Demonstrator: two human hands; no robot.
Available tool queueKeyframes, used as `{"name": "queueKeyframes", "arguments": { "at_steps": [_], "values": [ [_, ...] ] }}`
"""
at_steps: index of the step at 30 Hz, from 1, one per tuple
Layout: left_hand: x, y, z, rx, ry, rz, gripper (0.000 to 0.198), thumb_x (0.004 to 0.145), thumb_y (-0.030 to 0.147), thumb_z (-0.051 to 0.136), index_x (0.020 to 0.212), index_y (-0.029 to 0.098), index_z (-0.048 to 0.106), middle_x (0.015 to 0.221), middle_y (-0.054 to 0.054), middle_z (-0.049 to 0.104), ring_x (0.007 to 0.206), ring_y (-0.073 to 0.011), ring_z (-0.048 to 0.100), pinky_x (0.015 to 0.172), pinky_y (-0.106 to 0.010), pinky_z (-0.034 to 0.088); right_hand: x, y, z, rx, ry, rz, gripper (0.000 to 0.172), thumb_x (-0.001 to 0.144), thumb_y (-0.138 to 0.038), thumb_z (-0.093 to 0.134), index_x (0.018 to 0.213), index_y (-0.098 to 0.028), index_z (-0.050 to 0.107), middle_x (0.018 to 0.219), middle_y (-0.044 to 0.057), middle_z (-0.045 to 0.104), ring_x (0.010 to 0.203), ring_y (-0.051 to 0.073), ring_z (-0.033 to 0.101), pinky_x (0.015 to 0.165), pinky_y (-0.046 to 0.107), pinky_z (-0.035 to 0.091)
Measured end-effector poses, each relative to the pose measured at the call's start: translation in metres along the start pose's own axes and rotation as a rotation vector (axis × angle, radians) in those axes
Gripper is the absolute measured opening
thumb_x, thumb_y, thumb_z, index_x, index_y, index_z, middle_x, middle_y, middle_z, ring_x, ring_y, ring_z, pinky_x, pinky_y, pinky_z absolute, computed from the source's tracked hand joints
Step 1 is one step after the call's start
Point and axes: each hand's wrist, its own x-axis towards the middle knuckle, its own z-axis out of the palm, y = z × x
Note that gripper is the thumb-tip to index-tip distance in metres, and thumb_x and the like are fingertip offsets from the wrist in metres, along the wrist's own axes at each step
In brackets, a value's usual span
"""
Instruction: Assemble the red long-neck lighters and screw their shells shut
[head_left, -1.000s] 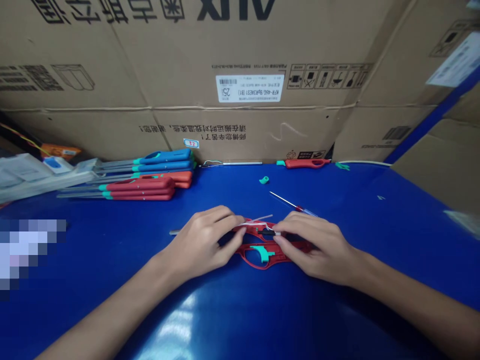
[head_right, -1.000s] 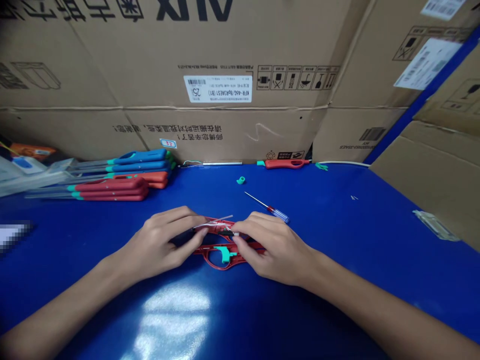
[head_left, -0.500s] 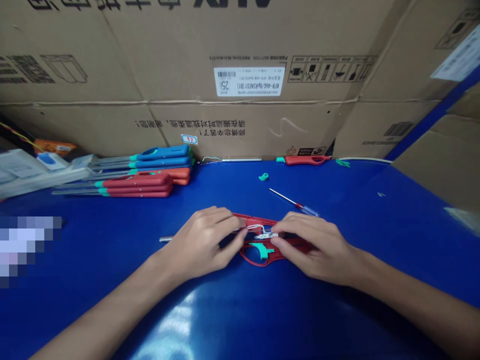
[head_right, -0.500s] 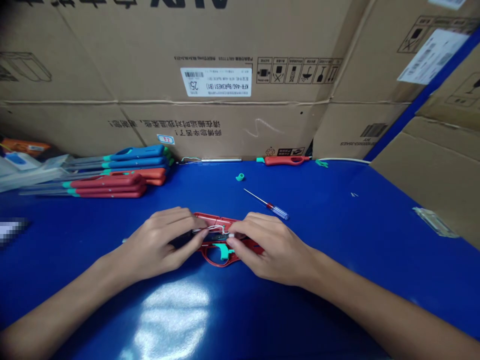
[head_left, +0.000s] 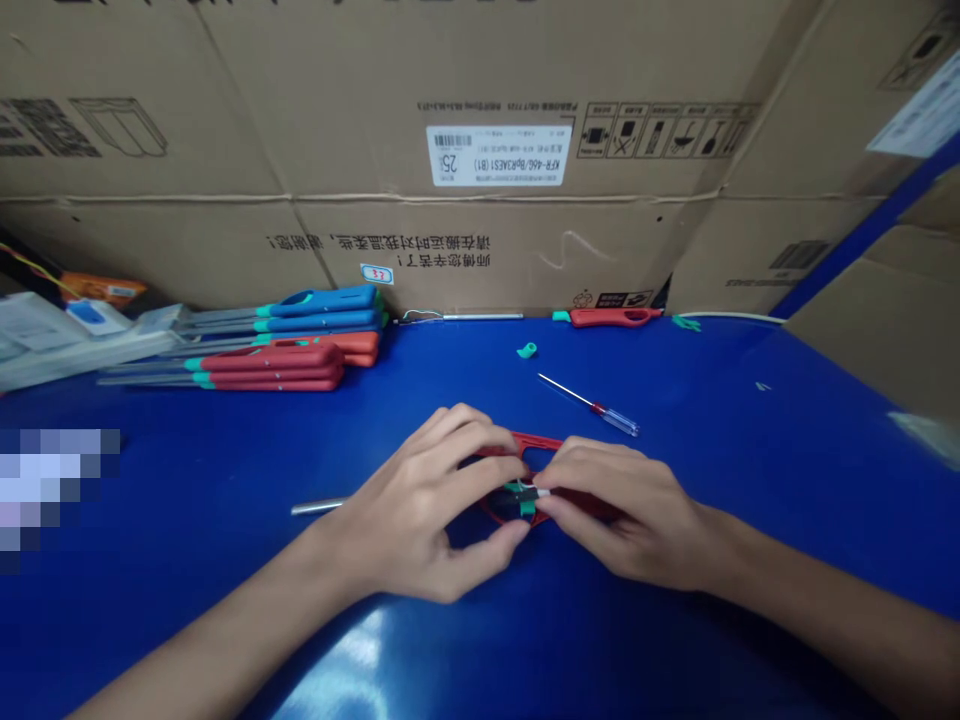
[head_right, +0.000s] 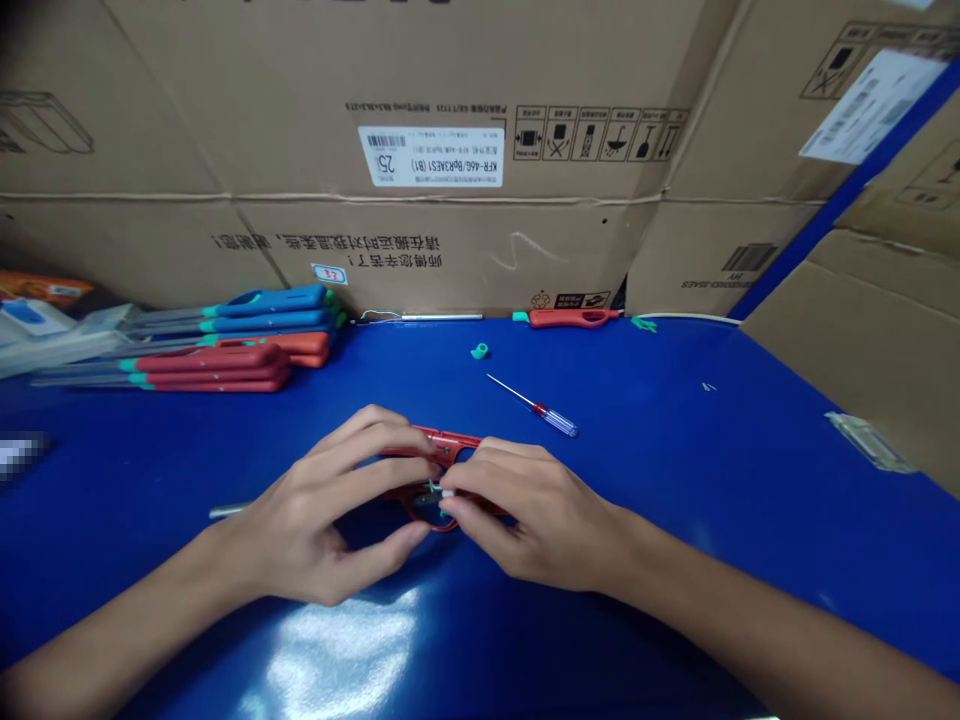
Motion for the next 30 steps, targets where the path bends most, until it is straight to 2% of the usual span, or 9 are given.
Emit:
{"name": "queueKeyframes", "arguments": {
  "at_steps": [7, 15, 20, 30],
  "values": [
    [-0.0003, 0.0036, 0.0013, -0.011, -0.047, -0.065, 0.013, 0.09, 0.017, 0.063, 0.101, 0.014, 0.068, 0.108, -0.012, 0.069, 0.099, -0.0242, 0.059, 0.087, -0.045, 0.054, -0.0006, -0.0004, 0.0015, 0.027, -0.015, -0.006, 0.011, 0.092, -0.008, 0.06, 0.097, -0.017, 0.064, 0.081, 0.004, 0.071, 0.071, 0.014, 0.064, 0.071, 0.028, 0.054],
    [-0.0017, 0.0018, 0.0037, -0.043, -0.105, -0.095, 0.012, 0.091, 0.019, 0.061, 0.1, 0.015, 0.069, 0.106, -0.011, 0.068, 0.101, -0.0238, 0.058, 0.09, -0.045, 0.052, -0.0011, -0.0014, 0.0019, 0.008, -0.017, -0.007, 0.01, 0.091, -0.009, 0.06, 0.095, -0.017, 0.064, 0.078, 0.004, 0.07, 0.069, 0.014, 0.063, 0.069, 0.029, 0.054],
    [-0.002, 0.0018, 0.0033, -0.049, -0.133, -0.104, 0.011, 0.092, 0.02, 0.06, 0.098, 0.016, 0.069, 0.104, -0.009, 0.067, 0.099, -0.0233, 0.058, 0.089, -0.044, 0.051, -0.0002, -0.0031, 0.002, 0.017, -0.056, 0.002, 0.012, 0.09, -0.006, 0.058, 0.093, -0.016, 0.064, 0.077, 0.004, 0.068, 0.07, 0.014, 0.062, 0.07, 0.029, 0.053],
    [-0.0008, 0.0035, 0.0011, -0.055, -0.177, -0.114, 0.012, 0.093, 0.02, 0.057, 0.098, 0.017, 0.068, 0.103, -0.008, 0.067, 0.099, -0.0221, 0.058, 0.091, -0.041, 0.048, 0.0022, -0.0082, -0.0017, 0.04, -0.137, 0.07, 0.012, 0.093, -0.009, 0.055, 0.089, -0.017, 0.063, 0.078, 0.004, 0.064, 0.072, 0.014, 0.058, 0.068, 0.026, 0.052]
  ]
}}
